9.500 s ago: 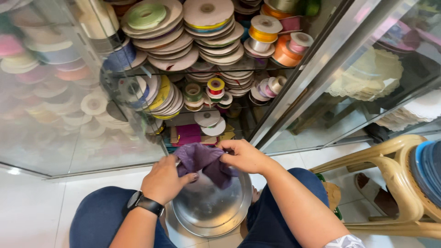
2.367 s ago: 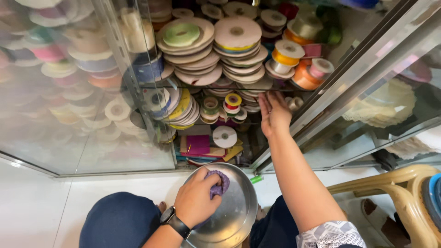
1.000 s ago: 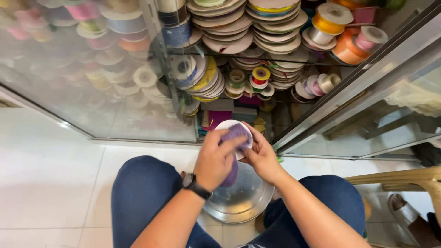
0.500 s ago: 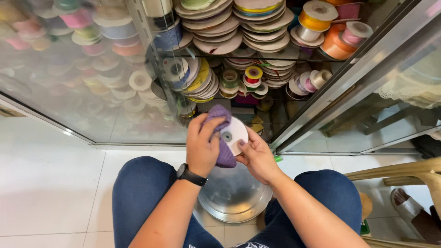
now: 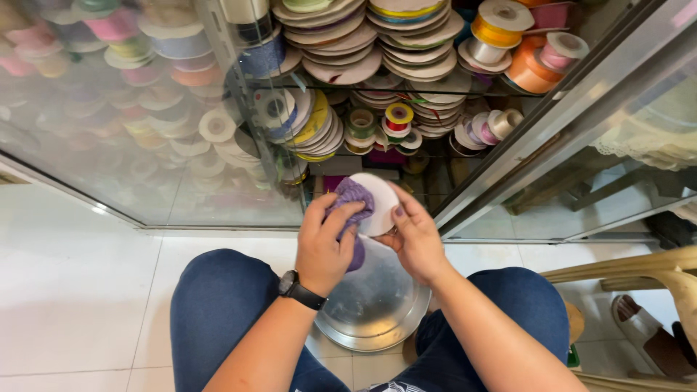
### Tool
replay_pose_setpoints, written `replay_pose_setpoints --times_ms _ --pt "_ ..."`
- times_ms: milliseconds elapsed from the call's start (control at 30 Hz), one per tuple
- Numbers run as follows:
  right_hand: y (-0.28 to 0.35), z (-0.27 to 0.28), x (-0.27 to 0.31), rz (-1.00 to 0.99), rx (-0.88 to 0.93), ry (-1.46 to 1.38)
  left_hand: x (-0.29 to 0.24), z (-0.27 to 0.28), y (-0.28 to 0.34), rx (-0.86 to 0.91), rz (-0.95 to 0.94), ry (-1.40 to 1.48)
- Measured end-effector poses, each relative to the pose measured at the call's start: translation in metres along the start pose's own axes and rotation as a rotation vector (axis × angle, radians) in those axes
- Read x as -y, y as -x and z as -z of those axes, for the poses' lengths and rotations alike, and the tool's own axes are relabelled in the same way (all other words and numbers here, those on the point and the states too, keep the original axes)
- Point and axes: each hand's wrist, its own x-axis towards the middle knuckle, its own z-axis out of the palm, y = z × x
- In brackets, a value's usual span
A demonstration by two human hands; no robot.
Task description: The person sits on the floor in front of a glass cabinet filled with spools of ribbon. They use a purple cloth to wipe the spools and the interior shelves of the cabinet, handling the spools one by one and placing them back.
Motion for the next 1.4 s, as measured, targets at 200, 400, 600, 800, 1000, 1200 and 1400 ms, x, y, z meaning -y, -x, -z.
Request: replay_pose_setpoints --times_ms 200,400,600,800,1000,1200,1400 --pt "0.009 -0.005 -0.006 -0.001 0.01 0.192 -0.013 -0.018 0.011 0.094 -0.102 -0.018" --pt "0.007 -0.014 0.027 -0.096 -0.082 -0.094 0.036 0.016 -0.026 -0.14 0.338 0.196" --pt "-0.01 0.004 -0.003 -0.228 -0.136 -0.346 -0.009 -0.004 -0.005 -0.004 0.263 0.506" --pt "0.01 -0.024 0.039 -0.367 0.059 -0.511 -0.037 -0.028 0.024 0.266 -0.052 0.27" --pt "0.006 -0.016 0.063 -0.252 0.131 -0.61 -0.039 -0.016 0.009 0.258 -0.314 0.058" --pt "0.007 -0.025 0.02 -0.429 0.122 -0.453 -0.054 -0.016 0.001 0.088 -0.173 0.042" --pt "0.011 -0.022 0.051 -0.339 0.053 -0.592 -0.061 -0.003 0.015 0.458 -0.324 0.264"
